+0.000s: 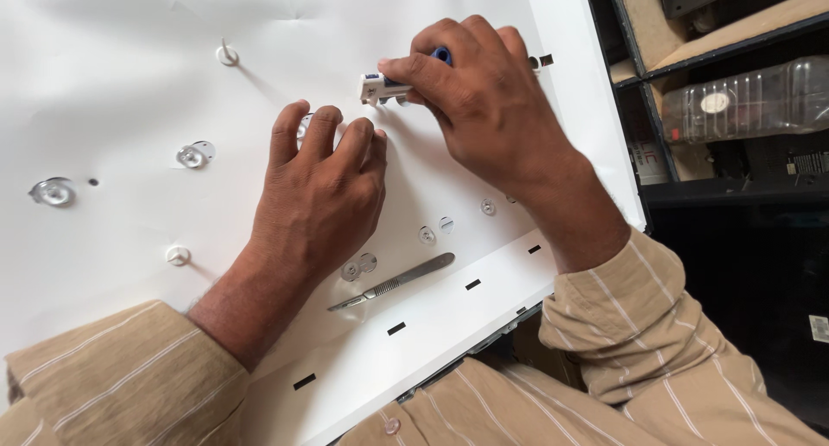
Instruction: The person uses a caliper to measure holes on a white perforated panel and then uses tweezers to insert small clear plastic pieces into the holes. The task involves precise placement of components on the panel.
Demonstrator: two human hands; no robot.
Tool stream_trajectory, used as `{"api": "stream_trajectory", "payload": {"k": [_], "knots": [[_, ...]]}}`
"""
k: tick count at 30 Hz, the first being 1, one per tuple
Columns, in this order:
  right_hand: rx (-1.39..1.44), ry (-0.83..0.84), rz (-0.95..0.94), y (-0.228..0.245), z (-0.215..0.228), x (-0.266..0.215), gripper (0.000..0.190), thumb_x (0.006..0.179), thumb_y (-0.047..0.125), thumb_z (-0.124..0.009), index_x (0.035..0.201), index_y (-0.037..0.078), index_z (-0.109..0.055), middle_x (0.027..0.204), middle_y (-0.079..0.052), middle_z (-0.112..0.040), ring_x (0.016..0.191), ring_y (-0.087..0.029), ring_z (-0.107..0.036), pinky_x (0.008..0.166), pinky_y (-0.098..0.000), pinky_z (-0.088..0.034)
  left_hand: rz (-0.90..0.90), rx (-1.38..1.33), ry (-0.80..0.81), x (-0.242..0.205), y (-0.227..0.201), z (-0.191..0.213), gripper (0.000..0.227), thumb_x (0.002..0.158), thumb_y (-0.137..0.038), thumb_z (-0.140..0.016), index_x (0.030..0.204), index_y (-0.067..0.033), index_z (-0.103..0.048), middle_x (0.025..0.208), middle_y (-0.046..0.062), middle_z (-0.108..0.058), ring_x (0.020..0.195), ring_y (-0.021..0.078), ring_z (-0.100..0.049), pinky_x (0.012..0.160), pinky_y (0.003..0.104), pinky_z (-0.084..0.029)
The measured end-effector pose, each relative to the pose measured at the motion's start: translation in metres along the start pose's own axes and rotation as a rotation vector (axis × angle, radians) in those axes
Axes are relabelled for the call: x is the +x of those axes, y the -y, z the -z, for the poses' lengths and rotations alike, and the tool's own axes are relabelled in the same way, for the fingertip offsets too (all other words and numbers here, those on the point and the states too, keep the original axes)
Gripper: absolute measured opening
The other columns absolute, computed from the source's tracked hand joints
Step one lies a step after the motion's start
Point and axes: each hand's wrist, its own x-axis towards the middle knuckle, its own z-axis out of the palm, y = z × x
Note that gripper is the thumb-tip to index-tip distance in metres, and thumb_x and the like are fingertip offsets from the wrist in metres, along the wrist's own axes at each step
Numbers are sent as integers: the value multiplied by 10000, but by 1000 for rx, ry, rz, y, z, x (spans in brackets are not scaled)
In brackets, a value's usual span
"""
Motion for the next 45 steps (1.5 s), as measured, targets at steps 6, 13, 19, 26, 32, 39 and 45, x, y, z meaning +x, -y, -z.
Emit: {"api": "stream_trajectory", "payload": {"k": [6,13,19,26,32,39,45], "knots": [[81,-33,-19,8,1,2,358,1056,47,-687,1321,285,-714,1165,-49,-570,1076,-201,-550,892,-341,-540,30,-39,-28,-1,1,3,221,942,-166,-672,1091,-27,-757,1016,60,-645,1095,244,-599,1090,483,-390],[453,-287,-94,1,-7,6,347,936,89,-793,1214,91,-585,1092,-71,-685,966,-182,-724,834,-267,-641,46,-62,-6,0,3,4,207,902,-149,-689,1044,-14,-756,996,76,-655,1062,242,-606,1065,486,-405],[569,-369,-150,-3,-12,6,224,1052,53,-769,1264,103,-716,1170,-73,-752,1020,-152,-765,884,-227,-678,46,-62,21,1,2,2,183,930,-144,-679,1030,-12,-755,950,73,-641,1035,235,-599,1059,494,-412],[515,-315,-91,-3,2,13,207,1016,76,-808,1211,88,-740,1091,-65,-755,1014,-158,-752,866,-242,-660,47,-68,-2,3,3,3,189,951,-144,-652,1031,-3,-750,944,67,-635,1030,241,-601,1058,491,-413],[370,-305,-108,2,3,17,217,963,153,-848,1134,59,-755,947,-55,-747,852,-140,-707,708,-244,-603,54,-64,22,3,2,4,197,914,-134,-654,1029,-8,-751,952,77,-645,1058,246,-613,1068,498,-409],[305,-291,-174,-7,6,8,244,970,227,-867,1032,35,-731,908,-66,-735,792,-126,-740,655,-225,-600,62,-90,34,2,0,2,196,965,-146,-645,1046,-4,-753,995,81,-664,1065,247,-612,1084,509,-402],[271,-175,-210,-10,17,8,343,932,339,-875,911,48,-696,812,-36,-710,698,-105,-706,591,-216,-547,62,-121,15,2,1,4,247,912,-136,-658,1088,5,-760,1008,88,-677,1056,250,-612,1067,502,-399]]}}
